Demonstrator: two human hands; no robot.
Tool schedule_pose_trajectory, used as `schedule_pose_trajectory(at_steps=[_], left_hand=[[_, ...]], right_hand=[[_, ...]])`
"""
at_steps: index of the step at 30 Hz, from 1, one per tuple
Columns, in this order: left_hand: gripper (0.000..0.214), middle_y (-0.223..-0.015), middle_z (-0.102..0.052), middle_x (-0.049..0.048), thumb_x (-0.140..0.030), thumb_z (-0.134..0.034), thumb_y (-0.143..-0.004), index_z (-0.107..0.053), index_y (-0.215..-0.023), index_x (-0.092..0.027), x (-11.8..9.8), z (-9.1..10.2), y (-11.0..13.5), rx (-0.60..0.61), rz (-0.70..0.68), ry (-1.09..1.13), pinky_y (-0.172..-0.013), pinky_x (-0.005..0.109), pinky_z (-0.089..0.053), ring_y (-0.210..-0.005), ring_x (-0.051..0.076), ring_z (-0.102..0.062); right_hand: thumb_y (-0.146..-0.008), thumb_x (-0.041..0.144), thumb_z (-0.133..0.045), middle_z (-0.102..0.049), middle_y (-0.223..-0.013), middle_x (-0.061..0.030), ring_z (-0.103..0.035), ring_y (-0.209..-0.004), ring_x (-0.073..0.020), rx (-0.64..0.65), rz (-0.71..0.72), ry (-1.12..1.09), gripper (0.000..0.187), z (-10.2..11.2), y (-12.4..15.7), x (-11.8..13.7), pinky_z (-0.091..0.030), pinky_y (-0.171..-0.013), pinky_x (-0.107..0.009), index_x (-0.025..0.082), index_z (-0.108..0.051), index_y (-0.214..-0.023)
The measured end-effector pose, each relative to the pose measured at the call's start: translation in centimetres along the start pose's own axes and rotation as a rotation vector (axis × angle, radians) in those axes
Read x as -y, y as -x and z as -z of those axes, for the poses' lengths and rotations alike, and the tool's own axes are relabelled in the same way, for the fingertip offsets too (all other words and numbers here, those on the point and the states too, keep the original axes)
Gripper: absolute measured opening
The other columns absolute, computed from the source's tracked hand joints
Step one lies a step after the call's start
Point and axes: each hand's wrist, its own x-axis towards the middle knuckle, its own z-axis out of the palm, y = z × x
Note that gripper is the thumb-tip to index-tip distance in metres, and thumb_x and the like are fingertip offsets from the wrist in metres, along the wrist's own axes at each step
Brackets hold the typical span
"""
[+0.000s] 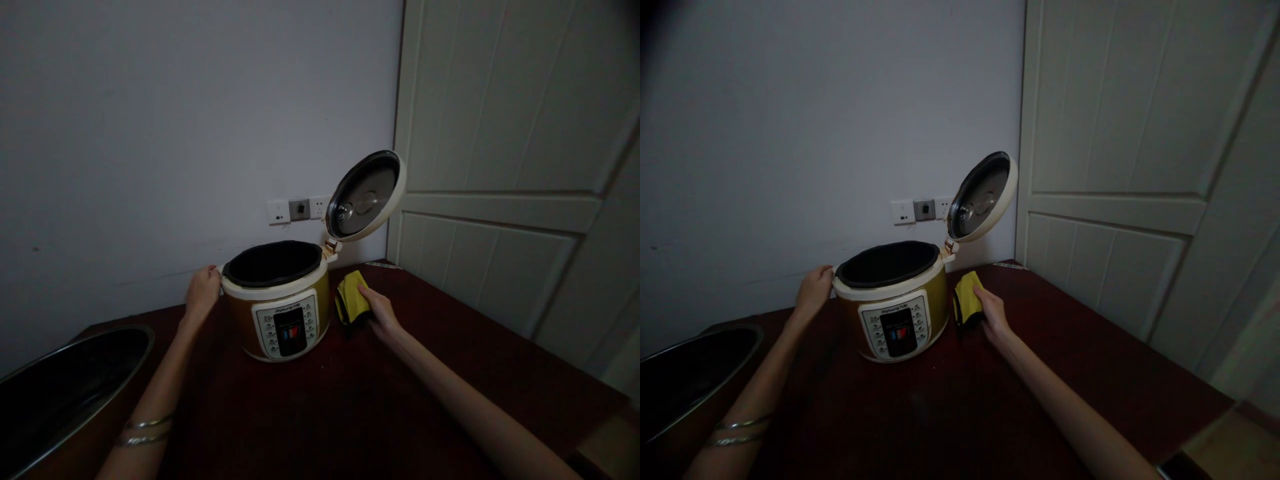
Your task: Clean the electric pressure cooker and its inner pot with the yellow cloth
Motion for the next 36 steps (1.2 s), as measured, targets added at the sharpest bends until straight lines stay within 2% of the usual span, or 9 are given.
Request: schedule_pose_trajectory(at_steps=[5,11,16,20,23,27,29,31,36], left_hand=[[0.042,-0.11,-0.057,0.0172,-0.027,-0.033,-0.084,-0.057,-0.115,-0.012,-0.6,0.6,0.9,-0.09,-0.052,-0.207,-0.088,0.041,-0.043,-0.105,0.029,-0.054],[0.04,-0.107,-0.053,0.0164,-0.022,-0.043,-0.08,-0.057,-0.115,-0.01,-2.4,2.3,1.3,-0.302,-0.284,-0.272,-0.09,0.043,-0.043,-0.107,0.031,-0.049],[0.026,-0.098,-0.057,0.0121,-0.016,-0.044,-0.082,-0.064,-0.098,-0.01,-9.4,5.7,6.1,-0.478,-0.638,0.005,-0.087,0.038,-0.045,-0.095,0.023,-0.055],[0.02,-0.097,-0.059,0.0073,-0.01,-0.047,-0.082,-0.062,-0.096,-0.013,-14.9,6.5,10.2,-0.258,-0.877,0.189,-0.082,0.032,-0.047,-0.091,0.017,-0.057],[0.019,-0.096,-0.059,0.0075,-0.01,-0.047,-0.083,-0.061,-0.096,-0.013,-16.1,5.4,10.3,-0.08,-0.935,0.228,-0.079,0.031,-0.049,-0.091,0.016,-0.058],[0.019,-0.089,-0.061,0.0072,-0.007,-0.045,-0.083,-0.061,-0.094,-0.012,-15.1,3.0,9.6,0.112,-1.077,0.282,-0.071,0.026,-0.051,-0.082,0.013,-0.059],[0.021,-0.089,-0.062,0.0088,-0.005,-0.044,-0.082,-0.061,-0.093,-0.011,-14.4,1.7,10.3,0.125,-1.152,0.291,-0.07,0.027,-0.052,-0.082,0.014,-0.059],[0.023,-0.095,-0.063,0.0128,-0.006,-0.045,-0.079,-0.062,-0.093,-0.01,-13.8,0.2,11.5,0.069,-1.224,0.236,-0.077,0.034,-0.053,-0.091,0.019,-0.059],[0.024,-0.116,-0.061,0.0164,-0.012,-0.047,-0.075,-0.064,-0.092,-0.011,-12.9,-3.1,14.0,0.035,-1.357,-0.005,-0.092,0.046,-0.048,-0.113,0.029,-0.053]], right_hand=[[-0.062,0.035,-0.074,-0.069,-0.072,-0.0025,-0.06,-0.059,-0.0142,0.014,0.055,-0.027,0.029,-1.6,-0.8,0.2,-0.048,-0.053,-0.024,0.015,-0.066,-0.082],[-0.061,0.039,-0.074,-0.069,-0.078,-0.0031,-0.061,-0.063,-0.0159,0.085,0.088,-0.007,0.037,-3.1,-0.5,1.1,-0.046,-0.052,-0.025,0.017,-0.065,-0.089],[-0.059,0.032,-0.075,-0.07,-0.085,-0.0042,-0.063,-0.07,-0.0184,0.192,0.107,0.1,0.039,-3.5,-0.2,0.8,-0.05,-0.061,-0.028,0.016,-0.064,-0.093],[-0.058,0.029,-0.074,-0.07,-0.086,-0.0044,-0.064,-0.073,-0.02,0.224,0.168,0.226,0.042,-3.5,-0.2,1.7,-0.05,-0.064,-0.029,0.015,-0.064,-0.096],[-0.059,0.03,-0.073,-0.07,-0.086,-0.0047,-0.063,-0.075,-0.0213,0.235,0.292,0.35,0.041,-3.1,-0.3,3.1,-0.05,-0.065,-0.03,0.015,-0.064,-0.095],[-0.062,0.034,-0.07,-0.069,-0.089,-0.006,-0.063,-0.079,-0.0227,0.136,0.504,0.461,0.039,-2.1,-1.1,4.3,-0.05,-0.068,-0.031,0.014,-0.063,-0.094],[-0.064,0.039,-0.069,-0.069,-0.09,-0.0069,-0.063,-0.078,-0.0228,0.064,0.534,0.457,0.041,-1.7,-1.8,4.3,-0.05,-0.066,-0.031,0.014,-0.062,-0.095],[-0.066,0.043,-0.067,-0.069,-0.09,-0.0074,-0.063,-0.077,-0.0225,0.009,0.571,0.441,0.041,-1.7,-2.5,3.9,-0.05,-0.066,-0.031,0.014,-0.063,-0.095],[-0.072,0.04,-0.063,-0.068,-0.097,-0.0092,-0.062,-0.086,-0.022,-0.042,0.706,0.366,0.038,-3.8,-4.3,2.1,-0.049,-0.078,-0.033,0.012,-0.063,-0.098]])
